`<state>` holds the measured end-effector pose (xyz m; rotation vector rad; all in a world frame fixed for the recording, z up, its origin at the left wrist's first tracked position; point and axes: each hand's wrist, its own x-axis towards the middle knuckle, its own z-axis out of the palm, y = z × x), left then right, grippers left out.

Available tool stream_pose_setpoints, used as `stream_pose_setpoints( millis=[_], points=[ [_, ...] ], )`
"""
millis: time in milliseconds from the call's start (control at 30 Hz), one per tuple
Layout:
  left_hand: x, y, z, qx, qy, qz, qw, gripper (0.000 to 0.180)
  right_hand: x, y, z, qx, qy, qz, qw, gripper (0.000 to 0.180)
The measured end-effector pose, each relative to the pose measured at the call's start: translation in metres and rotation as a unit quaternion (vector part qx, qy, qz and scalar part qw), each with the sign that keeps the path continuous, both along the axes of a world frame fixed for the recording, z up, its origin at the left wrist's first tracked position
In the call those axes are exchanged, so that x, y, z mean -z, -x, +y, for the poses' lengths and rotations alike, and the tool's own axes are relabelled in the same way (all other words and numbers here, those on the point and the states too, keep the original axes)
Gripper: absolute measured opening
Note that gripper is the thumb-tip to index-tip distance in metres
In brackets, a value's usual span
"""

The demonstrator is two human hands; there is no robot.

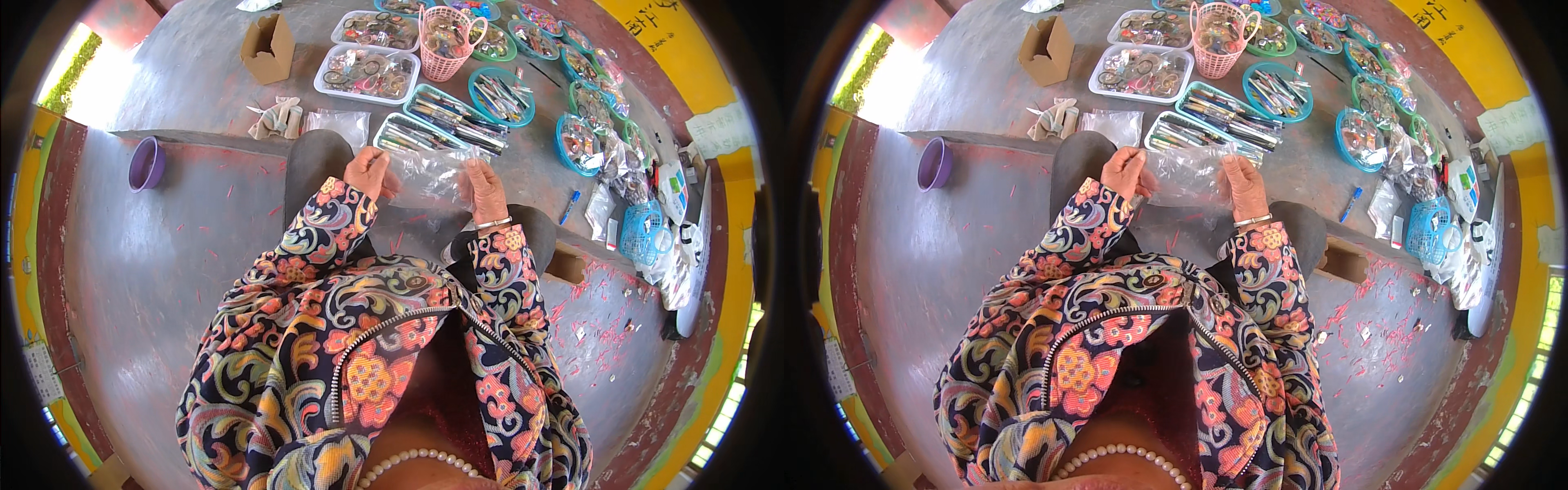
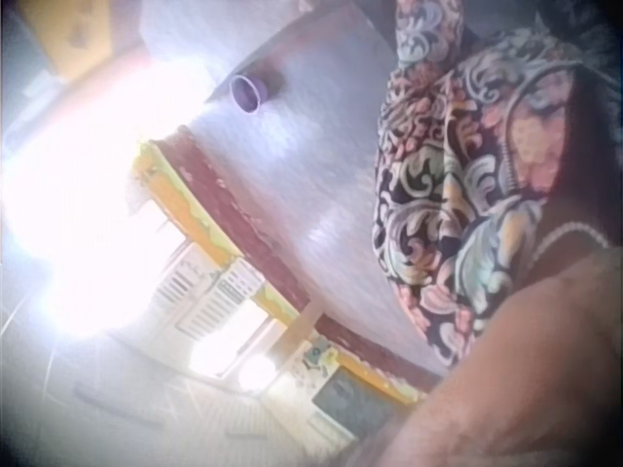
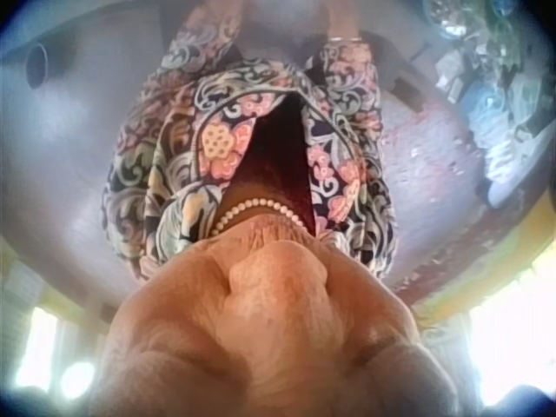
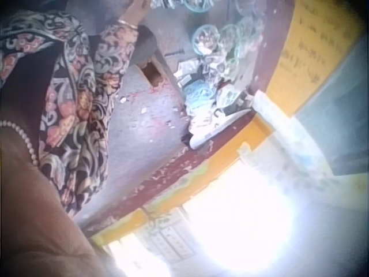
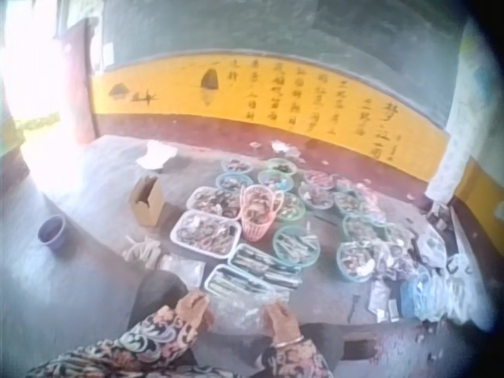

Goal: The person sits on the floor and sorts pens from a plastic bag into a tray. They pick up pens one by one, inspect them, and place them into the tray, occasionally adjusting the bag or the pens in hand.

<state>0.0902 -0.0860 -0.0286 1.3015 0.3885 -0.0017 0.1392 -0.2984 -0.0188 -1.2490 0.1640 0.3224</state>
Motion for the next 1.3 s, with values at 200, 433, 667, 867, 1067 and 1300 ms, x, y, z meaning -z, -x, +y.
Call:
stream_pose_setpoints(
  millis=[200,433,667,867,1067,1300],
  points=[
    [0.011,-0.005,0.007,0.032,-0.001,0.056,0.998,0.025,0.012,-0.008,-0.009,0.083,0.070,-0.060,0.992,0.018],
    [0.000,-0.001,0.006,0.131,0.182,0.087,0.971,0.051,0.015,-0.013,-0.016,0.176,-0.049,0.013,0.983,0.019],
    [0.005,0.003,-0.001,0.174,0.030,0.023,0.984,0.027,0.025,-0.012,-0.012,0.173,-0.020,0.007,0.985,0.018],
    [0.007,0.000,0.001,0.136,0.056,0.029,0.989,0.017,0.035,-0.016,-0.011,0.190,-0.058,0.000,0.980,0.017],
    [0.011,0.003,0.004,0.157,-0.118,-0.065,0.978,0.011,0.013,-0.015,-0.011,0.124,0.077,-0.126,0.981,0.041],
    [0.004,0.010,0.000,0.277,-0.316,-0.282,0.862,0.007,0.003,-0.011,-0.005,-0.212,0.057,-0.124,0.968,0.060]
  ],
)
